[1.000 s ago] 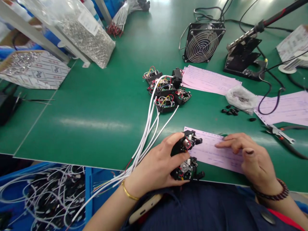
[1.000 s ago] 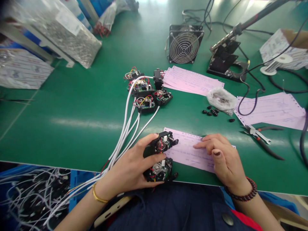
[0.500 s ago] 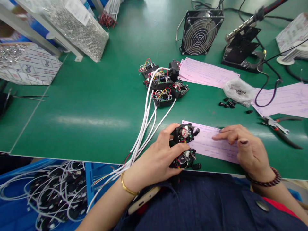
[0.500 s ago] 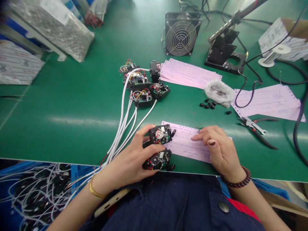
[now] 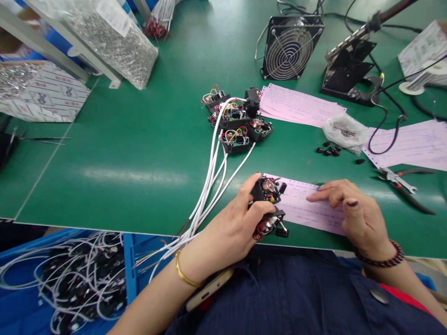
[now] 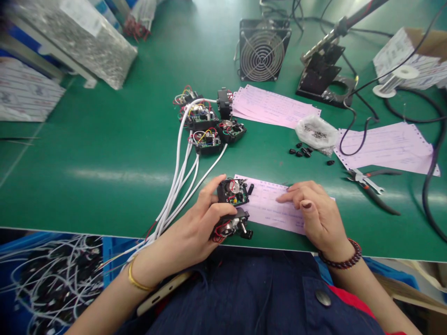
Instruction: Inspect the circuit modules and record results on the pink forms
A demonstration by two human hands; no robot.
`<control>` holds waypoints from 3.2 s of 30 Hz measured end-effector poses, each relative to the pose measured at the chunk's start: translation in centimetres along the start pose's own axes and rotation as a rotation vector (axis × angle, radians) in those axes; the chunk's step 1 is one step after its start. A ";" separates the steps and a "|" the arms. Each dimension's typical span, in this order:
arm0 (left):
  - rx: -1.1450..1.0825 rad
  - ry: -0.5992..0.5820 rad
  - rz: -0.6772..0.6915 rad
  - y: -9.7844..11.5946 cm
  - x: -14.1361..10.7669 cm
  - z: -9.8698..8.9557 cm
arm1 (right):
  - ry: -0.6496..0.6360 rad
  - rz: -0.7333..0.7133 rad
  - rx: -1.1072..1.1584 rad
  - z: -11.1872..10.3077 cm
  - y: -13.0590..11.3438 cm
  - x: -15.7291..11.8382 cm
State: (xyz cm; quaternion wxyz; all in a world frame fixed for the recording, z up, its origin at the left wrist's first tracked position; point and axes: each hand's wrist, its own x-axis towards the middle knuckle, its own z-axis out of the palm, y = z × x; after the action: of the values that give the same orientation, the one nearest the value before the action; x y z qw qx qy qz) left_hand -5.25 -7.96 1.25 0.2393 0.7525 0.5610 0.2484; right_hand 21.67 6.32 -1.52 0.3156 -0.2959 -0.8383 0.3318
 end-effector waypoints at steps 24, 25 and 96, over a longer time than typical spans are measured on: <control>0.089 -0.007 -0.003 1.6 1.0 0.3 | 0.009 0.013 -0.019 -0.1 -0.2 0.2; 0.091 -0.007 -0.003 1.5 1.1 0.3 | 0.010 0.014 -0.017 -0.1 -0.3 0.2; -0.171 -0.002 0.020 -1.2 1.6 -0.9 | -0.211 -0.475 0.116 3.8 -5.0 3.0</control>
State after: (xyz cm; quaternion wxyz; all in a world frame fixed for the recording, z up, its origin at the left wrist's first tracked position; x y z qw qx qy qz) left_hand -6.32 -6.04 1.34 0.3009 0.7352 0.5299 0.2970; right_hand 15.57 4.00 0.96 0.3119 -0.0360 -0.8921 0.3249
